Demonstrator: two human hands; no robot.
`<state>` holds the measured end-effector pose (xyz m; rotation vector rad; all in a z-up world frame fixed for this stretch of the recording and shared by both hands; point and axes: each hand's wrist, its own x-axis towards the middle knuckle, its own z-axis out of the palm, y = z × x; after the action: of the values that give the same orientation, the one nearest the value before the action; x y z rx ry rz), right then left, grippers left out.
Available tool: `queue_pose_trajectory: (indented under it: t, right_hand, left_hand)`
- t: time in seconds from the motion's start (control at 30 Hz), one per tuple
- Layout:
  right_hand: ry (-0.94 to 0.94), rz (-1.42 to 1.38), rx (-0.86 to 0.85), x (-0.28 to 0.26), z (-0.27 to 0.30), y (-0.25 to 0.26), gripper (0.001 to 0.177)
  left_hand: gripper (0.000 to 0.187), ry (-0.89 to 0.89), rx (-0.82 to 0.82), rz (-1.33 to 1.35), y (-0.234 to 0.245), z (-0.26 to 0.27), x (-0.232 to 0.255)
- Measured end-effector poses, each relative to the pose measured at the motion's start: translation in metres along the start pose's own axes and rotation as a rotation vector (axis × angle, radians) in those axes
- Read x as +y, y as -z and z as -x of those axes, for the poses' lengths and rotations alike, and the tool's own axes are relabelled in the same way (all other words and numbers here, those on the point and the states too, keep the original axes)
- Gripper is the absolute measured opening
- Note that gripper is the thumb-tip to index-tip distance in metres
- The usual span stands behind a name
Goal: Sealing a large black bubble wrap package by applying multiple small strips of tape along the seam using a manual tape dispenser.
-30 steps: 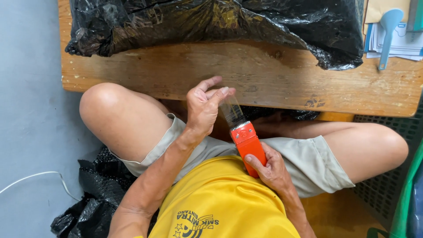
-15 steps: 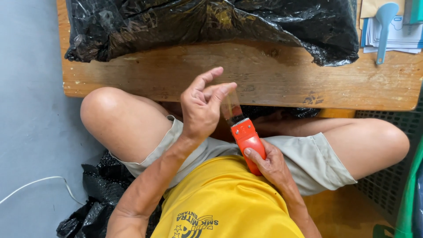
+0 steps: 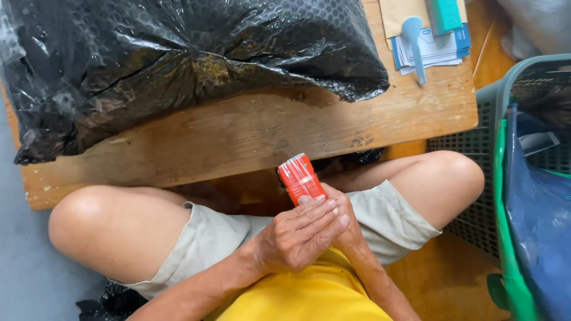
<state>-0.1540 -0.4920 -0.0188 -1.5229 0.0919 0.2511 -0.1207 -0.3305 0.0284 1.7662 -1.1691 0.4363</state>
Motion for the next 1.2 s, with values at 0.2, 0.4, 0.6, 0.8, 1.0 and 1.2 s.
queue_pose_trajectory:
  t: [0.2, 0.4, 0.6, 0.8, 1.0, 1.2]
  right_hand:
    - [-0.249, 0.197, 0.287, -0.011, -0.019, 0.002, 0.020]
    - [0.482, 1.399, 0.239, -0.036, -0.023, 0.070, 0.034]
    - [0.590, 1.472, 0.046, -0.052, -0.070, 0.136, 0.027]
    - [0.655, 1.620, 0.220, -0.067, -0.075, 0.142, 0.065]
    - [0.142, -0.063, 0.215, -0.052, -0.059, 0.024, 0.025]
    - [-0.238, -0.668, -0.072, -0.032, -0.095, -0.063, 0.042]
  left_hand:
    - [0.025, -0.207, -0.164, 0.475, -0.015, -0.039, 0.049]
    - [0.037, 0.679, 0.417, 0.725, 0.022, -0.055, 0.015]
    - [0.044, 0.938, 0.825, 1.045, 0.036, -0.050, -0.025]
    - [0.041, 0.949, 0.927, 1.245, 0.049, -0.041, -0.030]
    - [0.035, 0.927, 1.026, 1.349, 0.069, -0.022, -0.035]
    - [0.039, 1.044, 1.278, 1.146, 0.087, -0.011, -0.033]
